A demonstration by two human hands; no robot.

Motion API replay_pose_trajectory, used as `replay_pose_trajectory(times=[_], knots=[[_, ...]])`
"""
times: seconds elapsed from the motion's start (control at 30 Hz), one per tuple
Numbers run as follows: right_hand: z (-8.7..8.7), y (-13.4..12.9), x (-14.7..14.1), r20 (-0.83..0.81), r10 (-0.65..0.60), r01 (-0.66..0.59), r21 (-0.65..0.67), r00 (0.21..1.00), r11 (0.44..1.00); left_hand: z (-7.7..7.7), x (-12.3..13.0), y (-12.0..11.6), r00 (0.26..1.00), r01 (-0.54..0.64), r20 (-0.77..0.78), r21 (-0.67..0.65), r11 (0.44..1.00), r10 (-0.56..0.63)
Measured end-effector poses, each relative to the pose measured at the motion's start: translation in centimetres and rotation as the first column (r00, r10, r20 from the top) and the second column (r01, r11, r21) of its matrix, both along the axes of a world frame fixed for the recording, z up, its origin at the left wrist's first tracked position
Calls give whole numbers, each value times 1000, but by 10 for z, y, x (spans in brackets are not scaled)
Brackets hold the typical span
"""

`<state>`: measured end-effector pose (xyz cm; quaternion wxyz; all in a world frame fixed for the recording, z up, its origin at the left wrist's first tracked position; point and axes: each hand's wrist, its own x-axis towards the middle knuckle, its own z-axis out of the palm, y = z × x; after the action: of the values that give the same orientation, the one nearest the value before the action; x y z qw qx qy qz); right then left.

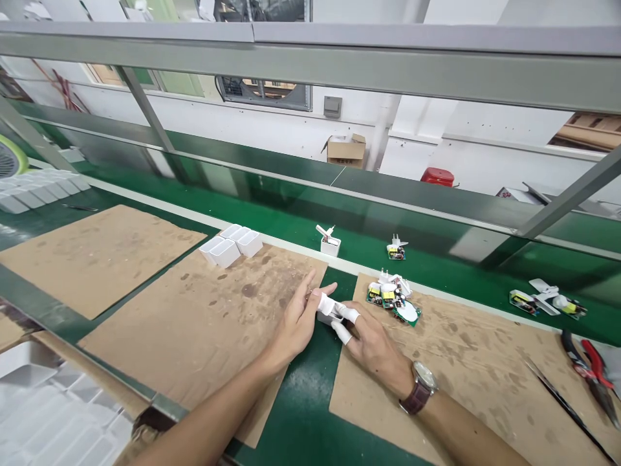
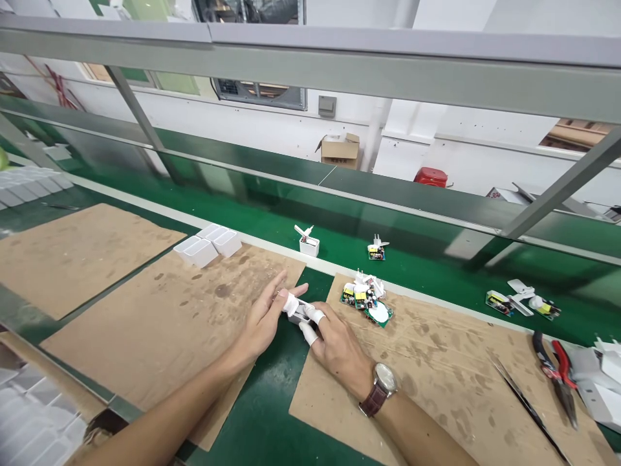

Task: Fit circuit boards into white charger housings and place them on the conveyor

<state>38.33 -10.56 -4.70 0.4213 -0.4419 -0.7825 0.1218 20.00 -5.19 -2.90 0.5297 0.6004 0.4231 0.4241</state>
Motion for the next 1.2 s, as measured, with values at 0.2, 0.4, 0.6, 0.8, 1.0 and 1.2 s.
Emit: replay_pose_trajectory(times=[0.2, 0.4, 0.6, 0.8, 1.0, 1.2], knots=[[-4, 0, -2, 39, -72, 68, 92, 997, 993, 1, -1, 0, 1000, 1, -9, 7, 1000, -1], [-4, 1, -5, -76, -22, 29, 90, 997, 995, 1, 0, -1, 1000, 5, 15, -14, 1000, -5], [3, 3, -9, -187, 73, -69, 27, 980, 997, -4, 2, 2, 993, 20, 113, -81, 997, -10], [4, 2, -10, -224, 78, -101, -91, 971, 991, -5, 2, 3, 988, 26, 156, -117, 993, -8], [12, 3, -7, -150, 33, -47, -94, 988, 994, -4, 2, 3, 987, 19, 158, -125, 992, 1], [16, 9, 10, 208, -18, 11, 37, 978, 999, -4, 2, 4, 988, 26, 152, -107, 994, -9]])
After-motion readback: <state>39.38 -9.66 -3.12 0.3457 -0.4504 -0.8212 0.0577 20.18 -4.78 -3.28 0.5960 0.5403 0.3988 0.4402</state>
